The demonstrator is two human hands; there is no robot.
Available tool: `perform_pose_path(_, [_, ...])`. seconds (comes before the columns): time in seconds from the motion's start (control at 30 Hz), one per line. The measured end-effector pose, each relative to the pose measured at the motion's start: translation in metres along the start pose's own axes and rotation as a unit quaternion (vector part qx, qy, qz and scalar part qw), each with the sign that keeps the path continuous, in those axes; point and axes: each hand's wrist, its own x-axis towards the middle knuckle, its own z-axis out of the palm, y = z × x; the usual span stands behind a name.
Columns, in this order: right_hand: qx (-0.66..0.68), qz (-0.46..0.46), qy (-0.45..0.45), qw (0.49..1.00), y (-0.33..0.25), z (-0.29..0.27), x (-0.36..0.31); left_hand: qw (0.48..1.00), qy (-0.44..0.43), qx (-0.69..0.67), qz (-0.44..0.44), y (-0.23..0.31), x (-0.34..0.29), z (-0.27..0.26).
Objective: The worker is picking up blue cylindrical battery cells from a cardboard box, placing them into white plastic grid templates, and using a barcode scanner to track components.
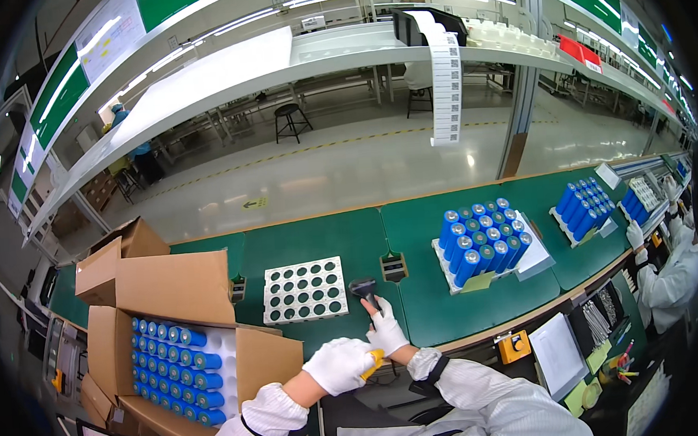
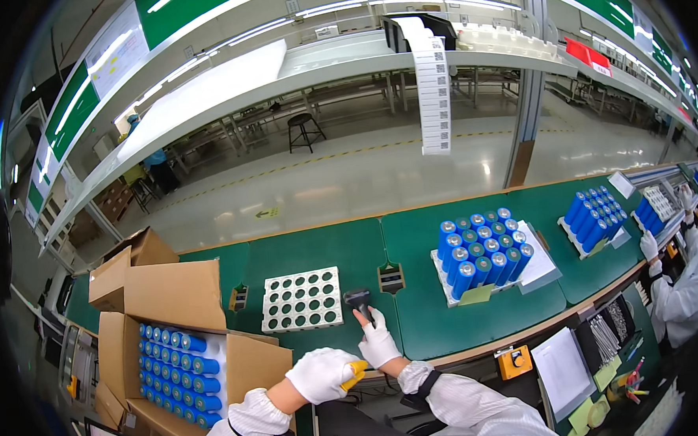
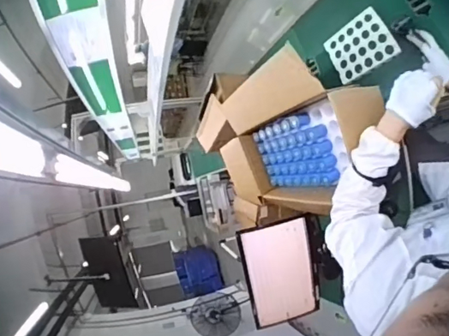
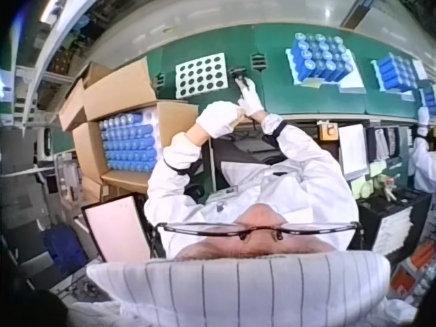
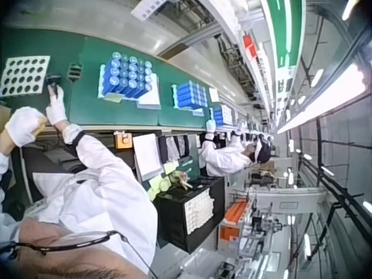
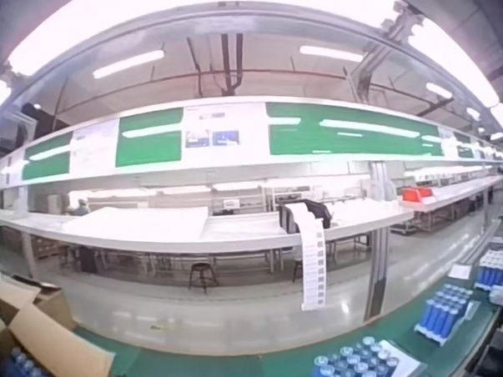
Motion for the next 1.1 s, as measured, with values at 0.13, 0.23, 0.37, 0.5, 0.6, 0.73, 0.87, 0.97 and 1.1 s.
perform_pose_path(0.13, [-0.009, 0.05, 0.052, 0.997, -0.006, 0.001, 0.006, 1.0, 0.001, 0.02, -0.023, 0.001, 0.001, -0.003])
perform_pose_path(0.23, [-0.02, 0.059, 0.057, 0.996, -0.005, -0.003, 0.01, 0.994, -0.007, 0.025, -0.101, 0.003, 0.002, 0.001])
perform_pose_path(0.37, [-0.001, 0.041, 0.046, 0.998, 0.002, -0.006, 0.007, 0.966, -0.051, 0.087, -0.238, -0.005, -0.006, 0.013])
perform_pose_path(0.5, [0.01, 0.065, 0.084, 0.994, 0.008, -0.014, 0.003, 0.943, -0.076, 0.119, -0.302, -0.022, -0.005, 0.034])
perform_pose_path(0.6, [0.0, 0.046, 0.089, 0.995, 0.009, -0.018, 0.005, 0.933, -0.034, 0.109, -0.341, -0.043, 0.013, 0.056])
perform_pose_path(0.73, [0.058, 0.071, 0.078, 0.993, 0.003, -0.018, 0.006, 0.887, -0.012, 0.117, -0.446, -0.075, 0.035, 0.096])
perform_pose_path(0.87, [0.057, 0.067, 0.078, 0.993, 0.01, -0.017, 0.003, 0.846, -0.033, 0.04, -0.53, -0.077, 0.055, 0.115])
perform_pose_path(0.97, [0.08, 0.089, 0.06, 0.991, 0.0, -0.018, 0.005, 0.851, -0.014, 0.06, -0.522, -0.085, 0.048, 0.127])
perform_pose_path(1.1, [0.029, 0.055, 0.098, 0.993, 0.011, -0.015, 0.005, 0.867, -0.022, 0.052, -0.496, -0.078, 0.058, 0.13])
